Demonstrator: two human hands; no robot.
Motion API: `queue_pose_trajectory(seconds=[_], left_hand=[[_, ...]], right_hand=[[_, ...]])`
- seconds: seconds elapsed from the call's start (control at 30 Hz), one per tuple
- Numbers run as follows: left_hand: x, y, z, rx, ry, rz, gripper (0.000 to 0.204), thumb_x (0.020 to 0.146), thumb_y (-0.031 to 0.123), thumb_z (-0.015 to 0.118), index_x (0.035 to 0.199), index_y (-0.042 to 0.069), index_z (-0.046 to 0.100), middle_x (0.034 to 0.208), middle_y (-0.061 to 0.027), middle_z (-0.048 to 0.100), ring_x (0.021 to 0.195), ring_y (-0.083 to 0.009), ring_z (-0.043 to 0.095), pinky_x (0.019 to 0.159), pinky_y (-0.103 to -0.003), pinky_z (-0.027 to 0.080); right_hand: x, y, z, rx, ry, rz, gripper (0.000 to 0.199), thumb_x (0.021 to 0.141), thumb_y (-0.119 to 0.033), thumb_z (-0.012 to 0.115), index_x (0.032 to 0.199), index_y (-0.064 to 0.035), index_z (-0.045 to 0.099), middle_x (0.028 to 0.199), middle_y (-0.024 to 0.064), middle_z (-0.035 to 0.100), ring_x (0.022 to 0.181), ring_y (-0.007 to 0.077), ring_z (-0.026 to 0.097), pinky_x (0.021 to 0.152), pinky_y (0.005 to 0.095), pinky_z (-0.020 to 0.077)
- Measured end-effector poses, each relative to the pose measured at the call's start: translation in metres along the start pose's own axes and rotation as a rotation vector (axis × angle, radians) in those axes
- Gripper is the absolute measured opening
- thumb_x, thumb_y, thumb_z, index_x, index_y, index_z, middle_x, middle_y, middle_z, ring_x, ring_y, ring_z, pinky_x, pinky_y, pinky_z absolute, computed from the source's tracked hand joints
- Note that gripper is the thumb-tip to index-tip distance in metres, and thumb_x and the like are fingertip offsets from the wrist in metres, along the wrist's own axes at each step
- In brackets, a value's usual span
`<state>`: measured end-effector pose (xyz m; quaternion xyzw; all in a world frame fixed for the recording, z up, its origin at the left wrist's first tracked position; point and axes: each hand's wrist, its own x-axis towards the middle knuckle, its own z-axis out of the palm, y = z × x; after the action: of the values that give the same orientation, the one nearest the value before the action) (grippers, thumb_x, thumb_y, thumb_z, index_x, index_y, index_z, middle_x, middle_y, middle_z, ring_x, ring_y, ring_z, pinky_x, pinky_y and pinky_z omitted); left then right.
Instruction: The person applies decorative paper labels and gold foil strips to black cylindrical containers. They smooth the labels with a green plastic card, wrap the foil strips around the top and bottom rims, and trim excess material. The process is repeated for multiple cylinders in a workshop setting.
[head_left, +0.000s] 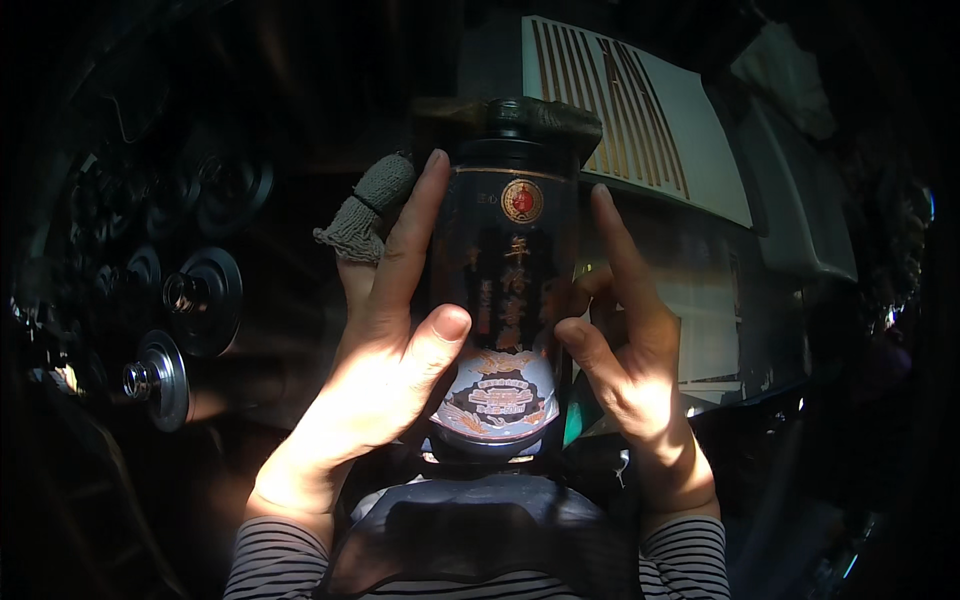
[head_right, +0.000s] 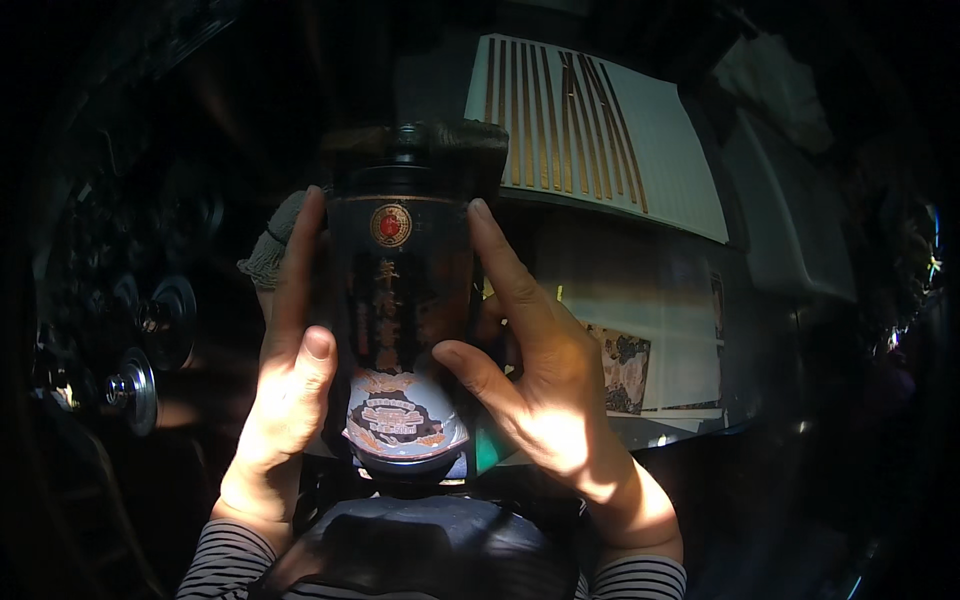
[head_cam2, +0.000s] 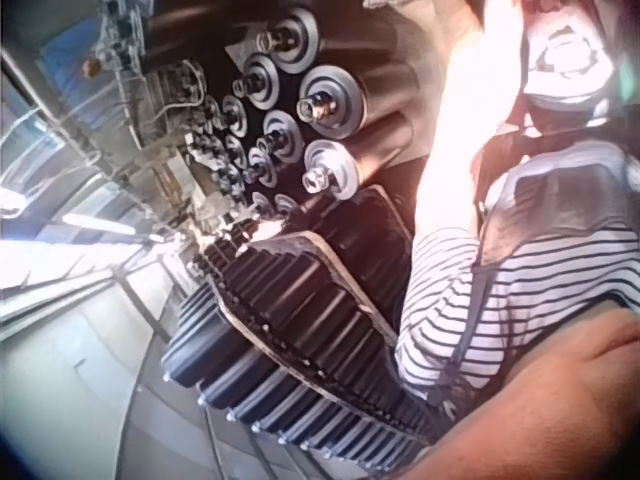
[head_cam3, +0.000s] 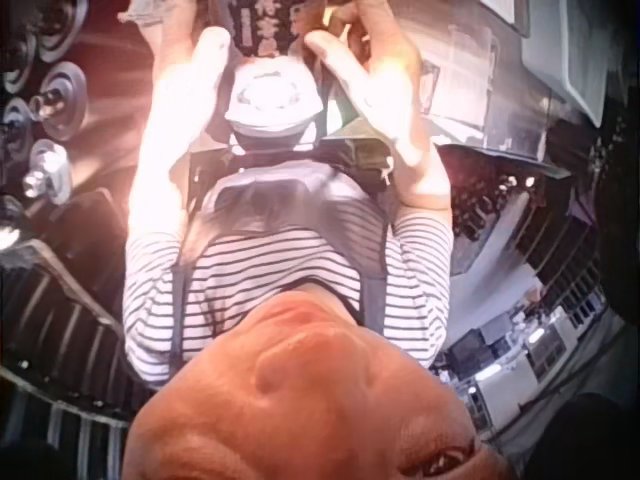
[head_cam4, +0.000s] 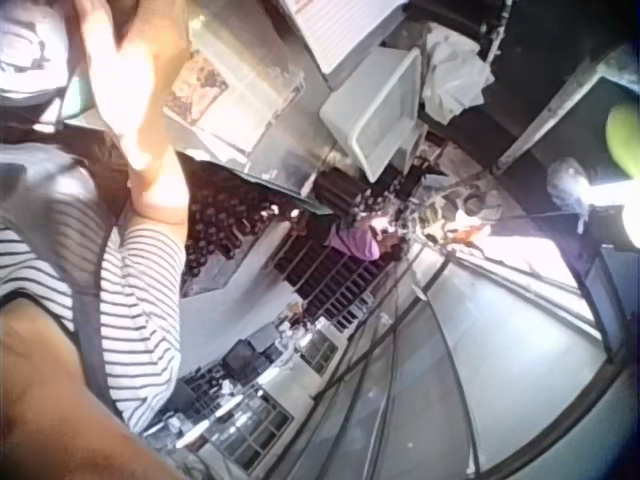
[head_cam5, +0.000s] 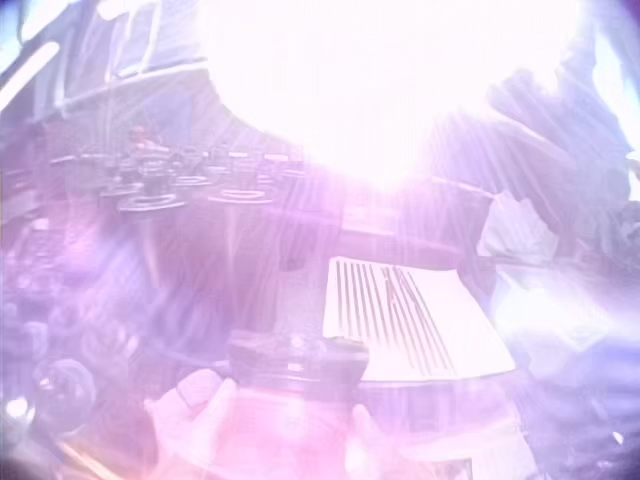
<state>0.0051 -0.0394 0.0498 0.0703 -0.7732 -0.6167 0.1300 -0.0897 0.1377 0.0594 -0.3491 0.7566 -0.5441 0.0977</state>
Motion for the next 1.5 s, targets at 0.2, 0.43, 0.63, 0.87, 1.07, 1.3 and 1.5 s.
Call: queue_pose_trajectory(seconds=[0.2,0.43,0.63,0.87,1.07,1.3,1.5], left_hand=[[0.004,-0.003,0.003,-0.183,0.001,-0.067,0.094,0.076,0.072,0.043,0.146,0.021,0.005,0.145,-0.0286,-0.007,0.136,-0.0412,-0.006,0.107,-0.054,0.002],[0.006,-0.001,0.007,-0.155,-0.041,-0.145,0.097,0.076,0.071,0.045,0.146,0.023,-0.002,0.144,-0.0276,-0.001,0.136,-0.04,0.003,0.108,-0.05,0.013],[0.009,-0.002,0.015,-0.411,0.045,-0.131,0.101,0.076,0.06,0.057,0.144,0.025,-0.008,0.14,-0.0225,0.023,0.124,-0.0351,0.037,0.097,-0.045,0.039],[0.007,0.001,0.016,-0.413,0.006,-0.097,0.087,0.084,0.05,0.055,0.145,0.024,-0.002,0.143,-0.02,0.016,0.13,-0.0342,0.029,0.104,-0.043,0.032],[0.007,-0.005,0.017,-0.39,0.041,-0.087,0.096,0.079,0.058,0.056,0.145,0.024,-0.004,0.14,-0.0213,0.025,0.126,-0.0342,0.037,0.1,-0.045,0.038],[-0.002,-0.01,0.006,-0.546,-0.074,-0.111,0.124,0.053,0.061,0.075,0.146,0.024,0.002,0.149,-0.0158,0.016,0.135,-0.032,0.022,0.108,-0.048,0.021],[-0.009,-0.05,-0.03,-0.04,-0.309,-0.017,0.137,0.033,0.029,0.089,0.146,0.022,0.011,0.151,-0.0124,0.011,0.139,-0.0307,0.01,0.111,-0.047,0.01]], right_hand=[[0.007,0.016,0.006,0.15,-0.033,0.008,0.088,0.078,-0.05,0.063,0.144,-0.0124,0.02,0.092,0.0096,0.06,0.066,0.013,0.051,0.063,0.0285,0.0465],[0.007,0.016,0.006,0.042,-0.142,0.013,0.087,0.077,-0.049,0.063,0.145,-0.019,0.018,0.083,0.0112,0.059,0.067,0.0195,0.054,0.066,0.03,0.0459],[0.013,0.023,0.003,0.056,-0.132,-0.04,0.088,0.078,-0.051,0.062,0.146,-0.0184,0.015,0.077,0.0098,0.056,0.065,0.0186,0.053,0.064,0.0302,0.0453],[0.008,0.016,0.001,0.025,-0.185,0.003,0.091,0.078,-0.054,0.061,0.146,-0.0181,0.013,0.096,0.0185,0.061,0.085,0.0292,0.062,0.076,0.0321,0.047],[0.012,0.019,0.005,0.199,-0.215,0.028,0.093,0.075,-0.057,0.06,0.146,-0.0229,0.011,0.122,0.0194,0.054,0.106,0.0311,0.057,0.086,0.0321,0.0455],[0.009,0.036,-0.019,0.11,-0.389,0.079,0.144,0.038,-0.057,0.082,0.145,-0.0149,-0.005,0.095,0.0078,0.061,0.083,0.0152,0.056,0.071,0.0254,0.0422],[0.005,0.033,-0.014,0.09,-0.441,0.036,0.141,0.04,-0.04,0.087,0.146,-0.0196,-0.003,0.109,0.0123,0.05,0.096,0.0222,0.051,0.08,0.032,0.0418]])
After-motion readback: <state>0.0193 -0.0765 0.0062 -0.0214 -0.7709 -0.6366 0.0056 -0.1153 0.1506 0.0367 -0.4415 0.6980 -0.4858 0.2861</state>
